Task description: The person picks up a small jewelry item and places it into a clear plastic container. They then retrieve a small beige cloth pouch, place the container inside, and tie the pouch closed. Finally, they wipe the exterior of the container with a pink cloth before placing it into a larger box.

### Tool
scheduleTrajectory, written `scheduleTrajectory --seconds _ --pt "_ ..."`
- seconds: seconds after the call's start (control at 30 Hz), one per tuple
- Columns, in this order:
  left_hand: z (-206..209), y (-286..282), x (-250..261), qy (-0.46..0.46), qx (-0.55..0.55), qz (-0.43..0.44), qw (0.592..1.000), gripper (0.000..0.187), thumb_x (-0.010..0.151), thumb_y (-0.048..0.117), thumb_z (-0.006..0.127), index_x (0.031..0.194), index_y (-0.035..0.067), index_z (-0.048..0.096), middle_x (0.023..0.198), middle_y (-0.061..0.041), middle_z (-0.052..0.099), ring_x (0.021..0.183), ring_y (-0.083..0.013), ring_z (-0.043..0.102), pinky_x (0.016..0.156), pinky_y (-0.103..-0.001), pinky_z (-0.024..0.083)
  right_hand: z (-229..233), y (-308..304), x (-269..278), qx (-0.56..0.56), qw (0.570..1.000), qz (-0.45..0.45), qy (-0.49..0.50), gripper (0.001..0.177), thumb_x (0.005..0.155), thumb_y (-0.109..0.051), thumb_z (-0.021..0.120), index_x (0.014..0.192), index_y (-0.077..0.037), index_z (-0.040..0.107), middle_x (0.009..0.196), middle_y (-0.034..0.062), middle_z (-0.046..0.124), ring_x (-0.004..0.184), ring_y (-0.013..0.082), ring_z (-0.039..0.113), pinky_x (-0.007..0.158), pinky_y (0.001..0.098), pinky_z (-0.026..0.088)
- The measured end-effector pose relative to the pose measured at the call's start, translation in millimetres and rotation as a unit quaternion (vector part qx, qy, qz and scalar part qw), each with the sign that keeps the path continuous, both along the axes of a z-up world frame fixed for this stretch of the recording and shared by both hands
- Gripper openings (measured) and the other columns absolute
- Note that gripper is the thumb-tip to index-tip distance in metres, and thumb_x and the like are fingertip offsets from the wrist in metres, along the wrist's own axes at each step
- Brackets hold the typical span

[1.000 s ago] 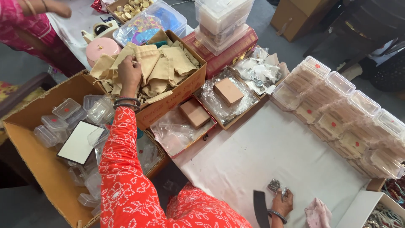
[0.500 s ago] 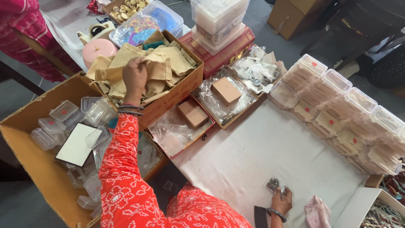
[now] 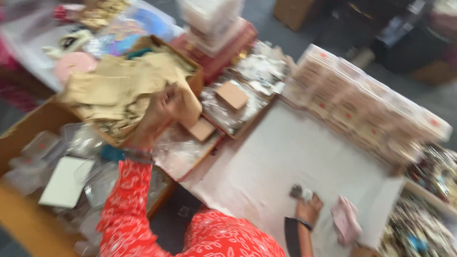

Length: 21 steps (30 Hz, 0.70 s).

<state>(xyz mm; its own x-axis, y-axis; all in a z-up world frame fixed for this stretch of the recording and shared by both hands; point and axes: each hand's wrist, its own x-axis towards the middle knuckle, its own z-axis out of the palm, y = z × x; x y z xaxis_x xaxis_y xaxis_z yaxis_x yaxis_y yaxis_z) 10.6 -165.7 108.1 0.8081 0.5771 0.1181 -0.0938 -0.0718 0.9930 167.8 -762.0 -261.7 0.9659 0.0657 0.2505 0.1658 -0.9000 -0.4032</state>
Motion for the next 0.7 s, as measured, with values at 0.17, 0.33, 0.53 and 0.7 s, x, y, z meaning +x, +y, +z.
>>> scheduleTrajectory --seconds 0.17,0.33,0.53,0.7 --pt "-130 -84 51 0.114 0.079 -0.353 0.925 0.02 0.097 0.011 0.064 0.112 0.0 0.069 0.1 0.002 0.066 0.096 -0.0057 0.059 0.082 -0.026 0.053 60 54 -22 0.258 0.962 0.006 0.09 0.055 0.091 -0.026 0.076 0.14 -0.004 0.059 0.128 0.0205 0.059 0.117 0.0333 0.055 0.097 0.0441 0.047" --pt "-180 -178 94 0.154 0.171 -0.508 0.83 0.038 0.091 0.013 0.069 0.126 0.0 0.066 0.109 -0.001 0.072 0.1 -0.008 0.068 0.087 -0.028 0.054 152 111 -49 0.533 0.741 0.147 0.379 0.05 0.099 -0.032 0.059 0.145 -0.013 0.053 0.138 0.0043 0.061 0.122 0.0141 0.061 0.091 0.0318 0.058" --pt "-229 -206 124 0.207 0.07 -0.605 0.765 0.037 0.092 0.011 0.067 0.127 -0.001 0.068 0.106 -0.009 0.077 0.097 -0.0109 0.064 0.089 -0.031 0.054 81 95 -67 0.648 0.602 0.149 0.443 0.038 0.101 -0.018 0.067 0.135 -0.002 0.059 0.125 0.0085 0.068 0.111 0.0158 0.067 0.091 0.0339 0.058" --pt "-234 -225 130 0.168 0.353 -0.199 0.899 0.038 0.082 0.017 0.074 0.116 0.003 0.069 0.102 -0.02 0.069 0.092 -0.0373 0.067 0.08 -0.046 0.052 4 90 -41 0.548 0.765 0.012 0.338 0.032 0.095 -0.015 0.073 0.121 0.002 0.066 0.103 0.0083 0.074 0.085 0.0128 0.071 0.068 0.0308 0.06"
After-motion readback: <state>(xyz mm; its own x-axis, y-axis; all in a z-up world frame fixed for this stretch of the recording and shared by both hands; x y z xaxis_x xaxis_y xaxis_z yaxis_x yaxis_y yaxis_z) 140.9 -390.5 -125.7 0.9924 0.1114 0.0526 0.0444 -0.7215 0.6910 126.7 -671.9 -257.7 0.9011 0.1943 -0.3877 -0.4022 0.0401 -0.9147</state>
